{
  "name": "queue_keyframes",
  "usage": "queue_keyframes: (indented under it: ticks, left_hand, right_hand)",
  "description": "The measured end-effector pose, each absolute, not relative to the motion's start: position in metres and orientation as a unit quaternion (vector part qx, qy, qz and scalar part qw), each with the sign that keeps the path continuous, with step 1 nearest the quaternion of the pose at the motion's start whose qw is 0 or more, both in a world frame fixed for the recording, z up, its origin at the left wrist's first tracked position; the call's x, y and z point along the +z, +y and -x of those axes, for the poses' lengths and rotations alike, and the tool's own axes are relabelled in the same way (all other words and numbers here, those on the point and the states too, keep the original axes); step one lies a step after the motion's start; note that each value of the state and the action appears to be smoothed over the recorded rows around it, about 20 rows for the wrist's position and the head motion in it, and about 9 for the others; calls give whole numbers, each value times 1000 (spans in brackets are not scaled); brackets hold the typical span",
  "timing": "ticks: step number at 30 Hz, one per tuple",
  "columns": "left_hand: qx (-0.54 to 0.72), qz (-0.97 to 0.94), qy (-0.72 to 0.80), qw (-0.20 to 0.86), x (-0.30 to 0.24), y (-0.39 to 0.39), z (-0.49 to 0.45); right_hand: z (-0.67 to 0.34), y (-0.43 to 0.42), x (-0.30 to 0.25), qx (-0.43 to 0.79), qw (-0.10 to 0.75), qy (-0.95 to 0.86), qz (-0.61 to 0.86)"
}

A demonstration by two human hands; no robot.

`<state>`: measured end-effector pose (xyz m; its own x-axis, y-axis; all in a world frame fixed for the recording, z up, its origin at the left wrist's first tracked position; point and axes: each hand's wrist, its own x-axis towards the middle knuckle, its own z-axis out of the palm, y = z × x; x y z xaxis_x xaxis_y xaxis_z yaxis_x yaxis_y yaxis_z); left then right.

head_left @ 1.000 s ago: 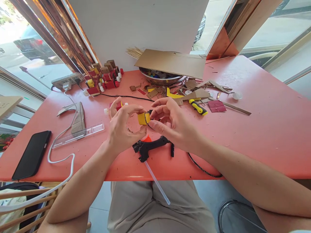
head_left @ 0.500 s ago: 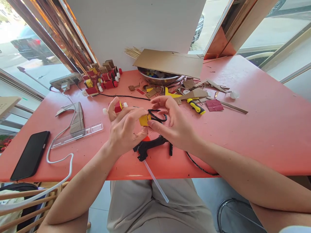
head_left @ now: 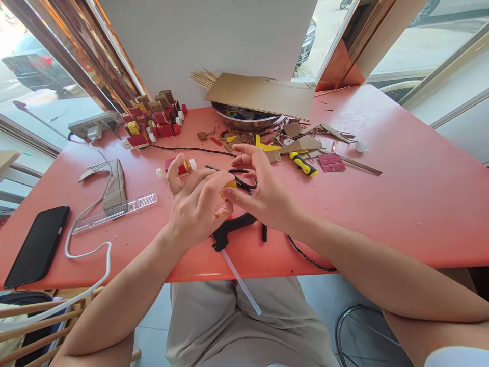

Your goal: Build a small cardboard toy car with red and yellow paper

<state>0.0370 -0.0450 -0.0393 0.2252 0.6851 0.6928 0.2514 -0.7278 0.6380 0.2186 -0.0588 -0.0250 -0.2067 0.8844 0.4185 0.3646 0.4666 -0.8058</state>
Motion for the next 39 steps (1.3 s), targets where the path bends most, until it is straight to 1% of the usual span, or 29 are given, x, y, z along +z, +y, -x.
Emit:
queue_keyframes:
  ticks: [2, 7, 9, 12, 15, 18, 21, 24, 26, 29, 34, 39]
  left_hand:
    - [539, -766, 314, 156, -39, -45, -37]
    - [501, -783, 366, 47, -35, -44, -31]
    - [480, -787, 386, 41, -33, -45, -28]
    - [470, -789, 389, 75, -30, -45, -26]
    - [484, -781, 371, 131, -29, -46, -27]
    - [494, -758, 380, 192, -28, -47, -31]
    - [515, -705, 406, 270, -23, -45, -32]
    - [536, -606, 395, 435, -17, -38, -29]
    - [504, -543, 363, 564, -13, -31, -24]
    - [458, -477, 322, 678, -12, -24, -19]
    - [420, -415, 276, 759, -15, -25, -23]
    - [406, -398, 259, 781, -13, -31, -26]
  right_hand:
    - [-225, -53, -24, 256, 472, -727, 428]
    - [-250, -37, -16, 102, 516, -730, 437]
    - [-256, -36, -13, 71, 511, -732, 445]
    - [-254, -42, -11, 20, 487, -767, 417]
    - [-245, -51, -13, -34, 442, -823, 356]
    - [-239, -56, -14, -61, 408, -855, 316]
    - [-241, -58, -10, -37, 430, -866, 252]
    - [-247, -57, -7, -10, 471, -849, 240]
    - [-250, -54, -6, -7, 477, -839, 263]
    - [-249, -49, -9, 2, 473, -831, 291]
    - [-241, -51, -13, 8, 465, -828, 312]
    - [-230, -60, -19, -23, 474, -826, 306]
